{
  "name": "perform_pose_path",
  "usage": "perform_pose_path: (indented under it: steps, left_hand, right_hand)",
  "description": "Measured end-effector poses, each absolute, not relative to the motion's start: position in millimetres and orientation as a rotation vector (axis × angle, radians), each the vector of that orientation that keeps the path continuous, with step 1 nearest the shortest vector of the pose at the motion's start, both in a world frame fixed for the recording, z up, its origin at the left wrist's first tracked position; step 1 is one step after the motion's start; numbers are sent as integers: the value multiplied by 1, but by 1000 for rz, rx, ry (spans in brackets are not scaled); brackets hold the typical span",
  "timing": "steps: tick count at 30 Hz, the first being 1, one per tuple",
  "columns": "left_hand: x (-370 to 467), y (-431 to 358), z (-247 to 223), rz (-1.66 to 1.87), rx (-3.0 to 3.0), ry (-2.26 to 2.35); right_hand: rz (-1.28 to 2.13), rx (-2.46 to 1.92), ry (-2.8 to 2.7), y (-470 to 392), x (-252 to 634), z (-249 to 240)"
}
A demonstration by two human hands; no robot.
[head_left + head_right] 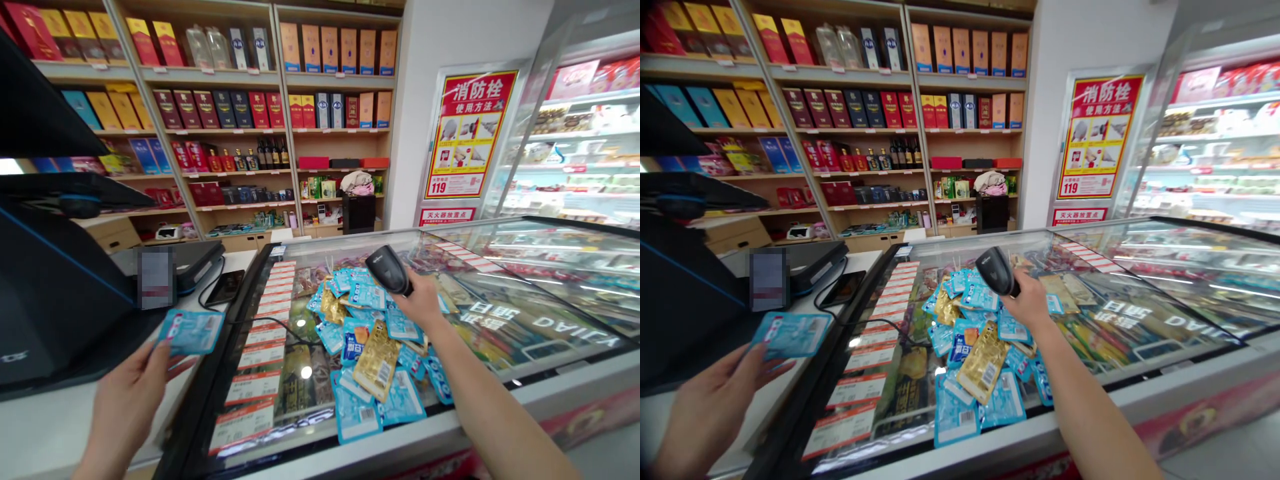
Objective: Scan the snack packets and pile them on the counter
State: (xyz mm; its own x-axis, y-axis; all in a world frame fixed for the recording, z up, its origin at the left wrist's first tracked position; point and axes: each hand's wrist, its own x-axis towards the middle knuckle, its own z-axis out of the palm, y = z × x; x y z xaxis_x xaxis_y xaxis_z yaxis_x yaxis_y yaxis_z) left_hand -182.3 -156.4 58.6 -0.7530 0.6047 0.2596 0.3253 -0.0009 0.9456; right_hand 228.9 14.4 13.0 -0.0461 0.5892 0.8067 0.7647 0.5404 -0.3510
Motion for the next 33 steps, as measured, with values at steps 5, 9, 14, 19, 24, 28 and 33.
perform_pose_path:
  steps: [5, 9, 14, 19, 24, 28, 33]
  left_hand:
    - [-122, -110, 56, 1888, 624, 1439]
    - [-73, -82, 62, 1859, 683, 1230]
    - [-41, -62, 52, 1817, 698, 1117]
    - [-38, -56, 29, 1785, 706, 1158]
    - [-43, -56, 19, 1775, 793, 1199]
    - [-42, -57, 20, 1784, 803, 1208]
    - [-42, -59, 21, 1760, 872, 1184]
  right_hand:
    - [-149, -994, -1822, 11, 221, 14]
    - [-61, -843, -1949, 7, 214, 15]
    - [43, -786, -2078, 1, 209, 19]
    - [120, -828, -2229, -6, 206, 24]
    - [146, -917, -2325, -10, 202, 27]
    - [154, -941, -2365, -12, 201, 29]
    - [145, -940, -2373, -12, 200, 29]
